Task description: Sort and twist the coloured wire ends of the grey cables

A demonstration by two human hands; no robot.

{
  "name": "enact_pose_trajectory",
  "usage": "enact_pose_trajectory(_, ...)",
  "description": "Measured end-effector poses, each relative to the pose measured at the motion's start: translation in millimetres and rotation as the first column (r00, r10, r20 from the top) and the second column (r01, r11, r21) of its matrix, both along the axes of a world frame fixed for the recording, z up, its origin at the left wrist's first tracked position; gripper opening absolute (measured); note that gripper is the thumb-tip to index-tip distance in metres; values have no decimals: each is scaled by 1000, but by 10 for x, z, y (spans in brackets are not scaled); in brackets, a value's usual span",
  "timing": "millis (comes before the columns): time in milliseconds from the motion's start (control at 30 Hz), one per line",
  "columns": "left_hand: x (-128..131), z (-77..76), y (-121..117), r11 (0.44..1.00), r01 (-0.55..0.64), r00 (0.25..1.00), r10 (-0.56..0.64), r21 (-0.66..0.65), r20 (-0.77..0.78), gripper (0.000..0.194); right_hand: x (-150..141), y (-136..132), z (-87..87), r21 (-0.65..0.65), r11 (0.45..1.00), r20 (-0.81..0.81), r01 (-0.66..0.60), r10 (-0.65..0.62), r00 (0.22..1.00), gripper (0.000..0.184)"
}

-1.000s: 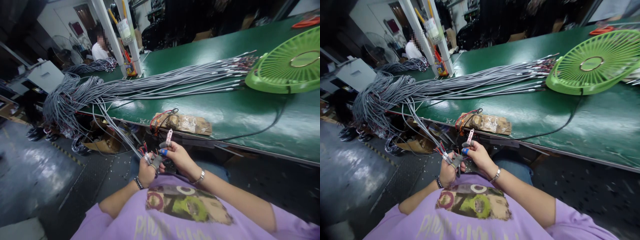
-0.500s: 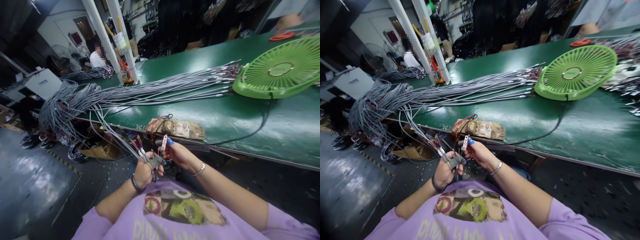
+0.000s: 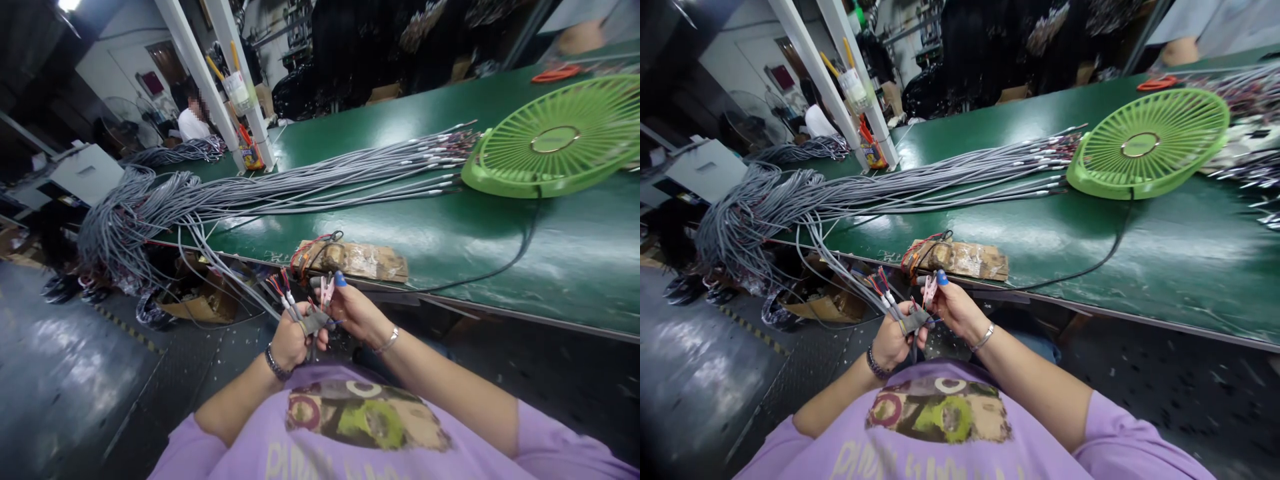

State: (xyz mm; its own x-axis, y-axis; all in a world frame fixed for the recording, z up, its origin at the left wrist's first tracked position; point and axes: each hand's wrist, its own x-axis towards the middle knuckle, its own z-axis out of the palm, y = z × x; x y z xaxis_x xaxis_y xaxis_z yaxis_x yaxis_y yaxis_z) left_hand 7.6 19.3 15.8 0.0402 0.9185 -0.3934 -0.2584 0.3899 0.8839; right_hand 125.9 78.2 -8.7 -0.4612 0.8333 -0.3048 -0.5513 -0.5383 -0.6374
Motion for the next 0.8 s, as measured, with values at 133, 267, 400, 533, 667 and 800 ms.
enact_pose_trajectory(133,-2,-34,-5,1000,17,1000,-17,-5,-23,47,-22,14,-17,-42,998,-50,42,-44,998,39)
enact_pose_trajectory(267,7,-51,-1,1000,8,998,-8,-6,-55,46,-38,18,-48,-64,995,-34,71,-73,997,37)
enact_pose_trajectory(400,10,-40,-6,1000,-3,998,1,-23,-61,45,-20,7,-75,-71,997,-33,30,-32,999,38)
enact_pose_trajectory(533,3,-13,-52,1000,0,999,-1,-21,-50,42,27,-12,-58,-44,999,-25,-28,27,999,41)
enact_pose_trajectory(667,-14,5,-116,999,10,999,-11,-36,-37,44,56,-24,-4,-7,998,0,-65,65,998,41)
enact_pose_trajectory(800,-35,4,-127,1000,2,999,-3,-9,-37,47,44,-38,26,46,998,32,-33,31,999,39)
